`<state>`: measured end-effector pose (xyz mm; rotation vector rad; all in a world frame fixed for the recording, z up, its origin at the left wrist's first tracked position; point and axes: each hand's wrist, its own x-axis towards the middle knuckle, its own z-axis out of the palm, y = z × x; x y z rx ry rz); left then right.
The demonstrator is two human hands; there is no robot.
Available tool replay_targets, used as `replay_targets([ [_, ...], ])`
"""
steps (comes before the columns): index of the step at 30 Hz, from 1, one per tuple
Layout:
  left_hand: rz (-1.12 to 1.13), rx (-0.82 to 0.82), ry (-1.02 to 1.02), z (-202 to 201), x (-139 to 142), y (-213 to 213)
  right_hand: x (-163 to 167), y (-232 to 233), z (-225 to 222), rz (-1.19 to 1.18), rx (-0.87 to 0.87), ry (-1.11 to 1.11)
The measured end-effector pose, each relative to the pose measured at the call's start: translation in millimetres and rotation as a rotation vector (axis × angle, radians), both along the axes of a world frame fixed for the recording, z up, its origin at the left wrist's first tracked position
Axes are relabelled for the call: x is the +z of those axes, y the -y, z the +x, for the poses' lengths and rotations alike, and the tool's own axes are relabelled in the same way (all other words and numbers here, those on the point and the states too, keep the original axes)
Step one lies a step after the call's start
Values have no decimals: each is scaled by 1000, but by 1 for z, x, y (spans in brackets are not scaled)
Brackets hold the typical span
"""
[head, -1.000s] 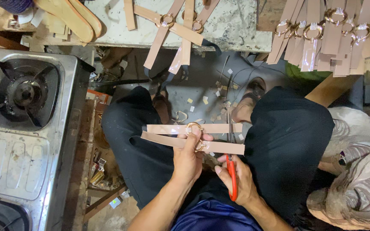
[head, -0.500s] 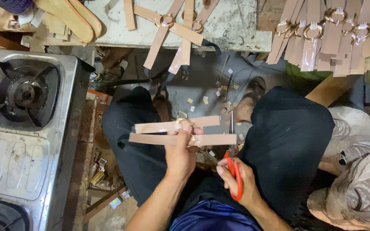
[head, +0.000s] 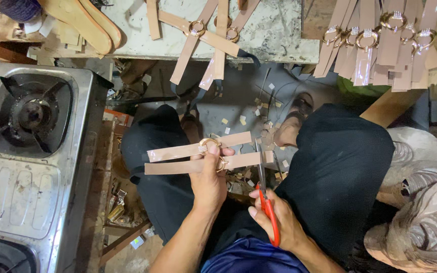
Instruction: The person sits on the floor of a shoe workshop and uses red-handled scissors to trim the edges of tan leather straps fitted with metal rings, placing trimmed straps on the workbench. The person then stacks wooden shoe insoles on the gas stove top and later handles a cup of liquid before picking up another strap.
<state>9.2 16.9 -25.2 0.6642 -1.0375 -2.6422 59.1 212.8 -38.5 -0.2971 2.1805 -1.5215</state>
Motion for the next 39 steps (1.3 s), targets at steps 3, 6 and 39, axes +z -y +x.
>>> replay_targets([
  [3,2,-7,6,2,-1,0,2,1,-2,-1,-3,-32],
  [6,1,-14,-19,2,-3,1,2,2,-2,17,-4,-43],
  [39,-108,-570,32,20,-20,8,3,-18,-32,-304,-296,297],
])
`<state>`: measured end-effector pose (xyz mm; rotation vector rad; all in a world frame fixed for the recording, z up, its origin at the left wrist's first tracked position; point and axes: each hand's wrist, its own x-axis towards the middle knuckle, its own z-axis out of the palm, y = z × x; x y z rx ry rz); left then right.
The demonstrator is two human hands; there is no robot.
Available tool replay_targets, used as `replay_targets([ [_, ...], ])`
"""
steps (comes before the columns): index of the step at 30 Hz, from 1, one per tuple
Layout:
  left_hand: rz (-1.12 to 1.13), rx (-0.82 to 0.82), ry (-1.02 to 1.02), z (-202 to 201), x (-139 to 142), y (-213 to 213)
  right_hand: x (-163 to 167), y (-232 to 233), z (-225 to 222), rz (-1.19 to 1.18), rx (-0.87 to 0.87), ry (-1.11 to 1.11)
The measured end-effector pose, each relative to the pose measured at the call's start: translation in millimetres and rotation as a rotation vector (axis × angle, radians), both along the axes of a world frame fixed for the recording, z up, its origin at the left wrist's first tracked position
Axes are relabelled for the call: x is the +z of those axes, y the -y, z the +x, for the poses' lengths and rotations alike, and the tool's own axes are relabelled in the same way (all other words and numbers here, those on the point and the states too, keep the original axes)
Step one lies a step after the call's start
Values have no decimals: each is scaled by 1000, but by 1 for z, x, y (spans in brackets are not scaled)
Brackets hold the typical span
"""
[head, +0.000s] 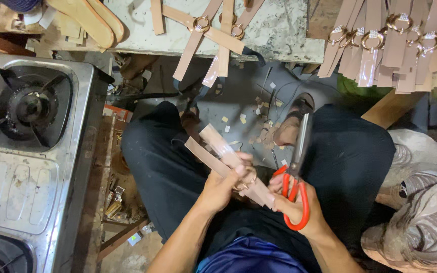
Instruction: The person sits on the floor of a shoe workshop and uses red-handled scissors to trim the edges of tan leather straps fitted with metal rings, placing trimmed straps on the workbench. The person then stacks wooden shoe insoles on the gas stove top and later handles a cup of liquid before picking up another strap.
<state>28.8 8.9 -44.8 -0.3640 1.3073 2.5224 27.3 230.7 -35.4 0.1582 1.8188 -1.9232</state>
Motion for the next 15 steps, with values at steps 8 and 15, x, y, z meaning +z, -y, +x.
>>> replay_targets([
  [8,85,-67,66,1,-28,2,2,6,6,87,89,-179],
  [15,21,-184,8,4,-22,-6,11,9,5,124,197,-122],
])
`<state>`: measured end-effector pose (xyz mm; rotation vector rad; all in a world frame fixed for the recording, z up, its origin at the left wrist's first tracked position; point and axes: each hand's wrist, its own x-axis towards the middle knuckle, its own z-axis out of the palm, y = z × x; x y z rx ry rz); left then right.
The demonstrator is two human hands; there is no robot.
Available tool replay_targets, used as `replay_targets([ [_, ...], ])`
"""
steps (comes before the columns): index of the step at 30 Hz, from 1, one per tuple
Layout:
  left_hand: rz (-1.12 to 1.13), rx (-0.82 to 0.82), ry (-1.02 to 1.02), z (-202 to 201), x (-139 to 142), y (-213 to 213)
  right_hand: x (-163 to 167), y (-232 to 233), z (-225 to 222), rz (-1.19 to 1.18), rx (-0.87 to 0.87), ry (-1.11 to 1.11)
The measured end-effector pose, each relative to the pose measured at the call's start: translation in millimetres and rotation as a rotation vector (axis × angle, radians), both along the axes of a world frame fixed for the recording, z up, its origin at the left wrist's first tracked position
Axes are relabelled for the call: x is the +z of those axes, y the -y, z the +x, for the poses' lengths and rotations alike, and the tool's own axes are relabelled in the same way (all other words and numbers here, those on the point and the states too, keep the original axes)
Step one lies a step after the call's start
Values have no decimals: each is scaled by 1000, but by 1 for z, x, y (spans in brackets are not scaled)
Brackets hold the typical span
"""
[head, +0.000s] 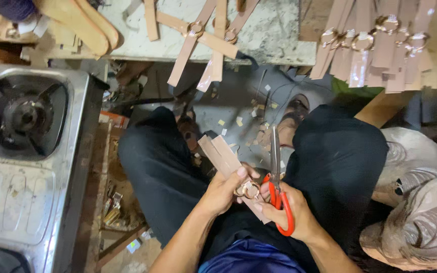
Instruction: The person sits on the floor of a shoe workshop and uses red-handled scissors to trim the edges of tan leather straps fitted with metal rings, placing trimmed straps on the workbench. The person then stacks wooden shoe insoles on the gas stove top and later handles a cup of liquid before picking up another strap.
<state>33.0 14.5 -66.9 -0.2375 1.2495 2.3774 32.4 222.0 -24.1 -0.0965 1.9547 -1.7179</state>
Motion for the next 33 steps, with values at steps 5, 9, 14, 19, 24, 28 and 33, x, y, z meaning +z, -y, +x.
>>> replay_targets([
  [5,164,73,31,0,8,1,31,-12,-7,-1,-149,-88],
  [9,143,74,-9,4,14,-2,75,-46,-40,92,-381,-356],
  [14,61,65,69,6,14,-6,125,-96,-128,244,-613,-816],
  [19,-43,53,88,1,12,-6,130,-130,-204,189,-741,-584],
  [24,-325,129,-13,-28,31,21,81,-141,-171,702,-657,-1018],
  [28,-833,282,-416,-78,62,63,32,-115,-105,664,-613,-745],
  [33,-1502,475,-842,-172,97,107,2,-83,-60,570,-373,-810],
])
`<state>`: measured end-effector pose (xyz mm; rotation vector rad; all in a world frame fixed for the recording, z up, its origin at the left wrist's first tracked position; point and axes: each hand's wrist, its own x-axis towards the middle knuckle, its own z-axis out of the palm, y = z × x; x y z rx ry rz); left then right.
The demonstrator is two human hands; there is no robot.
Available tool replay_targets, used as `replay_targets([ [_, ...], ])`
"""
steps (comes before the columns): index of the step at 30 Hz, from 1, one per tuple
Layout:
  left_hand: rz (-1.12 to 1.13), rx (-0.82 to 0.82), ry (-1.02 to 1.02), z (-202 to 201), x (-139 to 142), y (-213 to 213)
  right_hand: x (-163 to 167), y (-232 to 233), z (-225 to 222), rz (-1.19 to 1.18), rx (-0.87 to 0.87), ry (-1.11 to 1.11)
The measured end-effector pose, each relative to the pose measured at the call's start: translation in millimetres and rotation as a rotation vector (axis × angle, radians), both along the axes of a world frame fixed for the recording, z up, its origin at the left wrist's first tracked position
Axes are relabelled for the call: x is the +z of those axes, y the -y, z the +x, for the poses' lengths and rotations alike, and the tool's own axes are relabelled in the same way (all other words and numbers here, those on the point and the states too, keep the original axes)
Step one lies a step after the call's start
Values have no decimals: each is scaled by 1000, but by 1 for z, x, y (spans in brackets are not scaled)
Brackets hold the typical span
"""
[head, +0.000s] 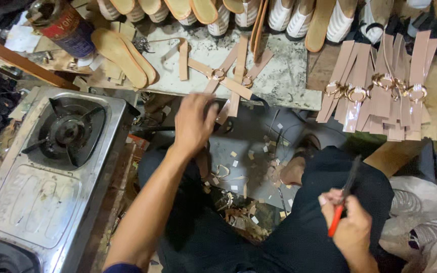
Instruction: The person sits on the floor of a shoe workshop and uses red-handled scissors to trim the edges of tan leather straps fitted with metal rings, placing trimmed straps on the workbench. The person then stacks wooden shoe insoles on the gas stove top and later handles a cup of liquid before picking up another strap.
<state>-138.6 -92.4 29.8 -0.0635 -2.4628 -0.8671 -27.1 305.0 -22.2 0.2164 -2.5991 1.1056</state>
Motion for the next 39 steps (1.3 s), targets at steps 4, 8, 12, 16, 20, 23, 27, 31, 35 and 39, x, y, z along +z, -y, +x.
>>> replay_targets([
  [4,-319,-32,-44,-57,6,12,1,6,4,102,84,-9],
  [8,-410,-46,0,-91,3,16,5,7,-3,216,54,-7],
  [12,-276,72,75,-106,1,37,9,8,-8,242,89,1],
  [16,-261,272,189,-116,-10,65,10,10,-11,254,136,97],
  [20,-230,250,237,-130,-14,87,8,12,-14,262,161,58],
  [23,183,311,14,-129,-11,91,7,12,-14,266,144,95],
  [27,772,88,-3,-64,-6,48,7,21,-8,35,132,94],
  [31,810,-137,109,70,-21,-50,9,50,7,-555,175,340],
  [35,682,-403,208,155,-30,-117,19,73,10,-923,245,545],
  [39,740,-671,434,184,-41,-123,31,74,11,-890,254,615],
])
